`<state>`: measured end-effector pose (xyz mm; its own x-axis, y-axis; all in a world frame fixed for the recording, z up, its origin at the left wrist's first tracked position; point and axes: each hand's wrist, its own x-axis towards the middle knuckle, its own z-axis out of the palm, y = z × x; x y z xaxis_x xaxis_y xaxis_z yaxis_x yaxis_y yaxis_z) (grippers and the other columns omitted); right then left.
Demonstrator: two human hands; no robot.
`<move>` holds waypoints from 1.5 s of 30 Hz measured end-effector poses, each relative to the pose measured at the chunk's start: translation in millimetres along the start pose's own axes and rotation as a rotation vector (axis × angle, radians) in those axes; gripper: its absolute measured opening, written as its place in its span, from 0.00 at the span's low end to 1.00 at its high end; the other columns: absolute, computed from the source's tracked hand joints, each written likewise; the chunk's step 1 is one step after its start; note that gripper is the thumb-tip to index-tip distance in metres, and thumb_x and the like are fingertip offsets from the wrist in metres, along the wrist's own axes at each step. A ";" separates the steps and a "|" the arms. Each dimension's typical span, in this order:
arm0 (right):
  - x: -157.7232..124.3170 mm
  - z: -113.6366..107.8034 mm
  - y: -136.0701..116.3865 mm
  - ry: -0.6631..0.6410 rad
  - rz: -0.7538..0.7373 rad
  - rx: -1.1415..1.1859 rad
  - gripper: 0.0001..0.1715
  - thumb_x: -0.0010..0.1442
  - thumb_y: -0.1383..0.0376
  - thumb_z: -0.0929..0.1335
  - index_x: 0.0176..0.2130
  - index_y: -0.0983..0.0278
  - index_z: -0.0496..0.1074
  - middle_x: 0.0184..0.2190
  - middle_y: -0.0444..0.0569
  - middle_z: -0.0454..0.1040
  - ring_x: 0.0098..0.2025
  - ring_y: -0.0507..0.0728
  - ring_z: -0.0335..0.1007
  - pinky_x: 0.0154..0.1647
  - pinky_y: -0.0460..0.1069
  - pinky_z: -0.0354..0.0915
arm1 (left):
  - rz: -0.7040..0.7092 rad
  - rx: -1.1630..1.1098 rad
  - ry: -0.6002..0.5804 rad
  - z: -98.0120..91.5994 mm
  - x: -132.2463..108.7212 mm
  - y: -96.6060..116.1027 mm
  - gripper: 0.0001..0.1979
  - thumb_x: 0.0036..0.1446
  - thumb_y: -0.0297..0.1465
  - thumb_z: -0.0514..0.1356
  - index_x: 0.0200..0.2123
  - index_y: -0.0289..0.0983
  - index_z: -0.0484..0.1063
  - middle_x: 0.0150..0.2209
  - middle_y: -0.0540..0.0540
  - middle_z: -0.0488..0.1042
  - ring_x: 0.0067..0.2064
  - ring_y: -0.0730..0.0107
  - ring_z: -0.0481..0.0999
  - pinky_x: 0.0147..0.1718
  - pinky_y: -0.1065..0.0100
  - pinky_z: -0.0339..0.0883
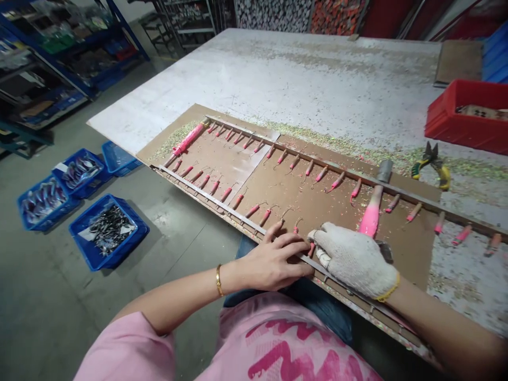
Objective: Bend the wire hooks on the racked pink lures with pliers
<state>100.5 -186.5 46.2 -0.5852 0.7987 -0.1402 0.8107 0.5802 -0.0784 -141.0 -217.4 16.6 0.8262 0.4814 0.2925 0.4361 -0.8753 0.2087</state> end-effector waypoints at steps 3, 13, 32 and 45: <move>-0.3 -0.4 -0.4 0.008 0.000 0.008 0.13 0.71 0.61 0.61 0.39 0.59 0.72 0.36 0.48 0.73 0.34 0.55 0.71 0.32 0.51 0.45 | 0.031 0.000 0.000 -2.0 -0.3 1.0 0.19 0.66 0.40 0.63 0.59 0.48 0.75 0.65 0.43 0.71 0.67 0.53 0.64 0.74 0.42 0.35; 3.3 -4.4 -3.3 -0.003 0.026 0.035 0.13 0.71 0.60 0.61 0.39 0.59 0.72 0.36 0.48 0.74 0.36 0.56 0.72 0.32 0.52 0.47 | 0.000 -0.009 0.005 -4.4 2.2 0.3 0.15 0.66 0.36 0.62 0.56 0.47 0.76 0.64 0.43 0.72 0.67 0.55 0.65 0.74 0.42 0.36; 8.2 -11.4 -6.3 -0.035 0.048 0.090 0.15 0.72 0.54 0.62 0.42 0.58 0.74 0.39 0.48 0.74 0.39 0.56 0.74 0.33 0.51 0.52 | 0.022 0.029 0.027 -5.8 3.6 -4.0 0.14 0.65 0.31 0.64 0.54 0.47 0.76 0.62 0.44 0.74 0.66 0.56 0.66 0.74 0.42 0.35; 8.7 -10.8 -6.2 -0.045 0.060 0.104 0.12 0.71 0.58 0.62 0.43 0.58 0.74 0.40 0.48 0.75 0.40 0.56 0.73 0.35 0.50 0.54 | 0.035 0.040 0.071 -3.1 2.4 -4.0 0.15 0.65 0.29 0.63 0.54 0.45 0.76 0.58 0.43 0.76 0.65 0.57 0.68 0.74 0.42 0.35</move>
<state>90.2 -181.5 56.1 -0.5359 0.8224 -0.1912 0.8432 0.5098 -0.1705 -141.9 -212.6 19.3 0.8148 0.4508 0.3645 0.4221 -0.8923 0.1600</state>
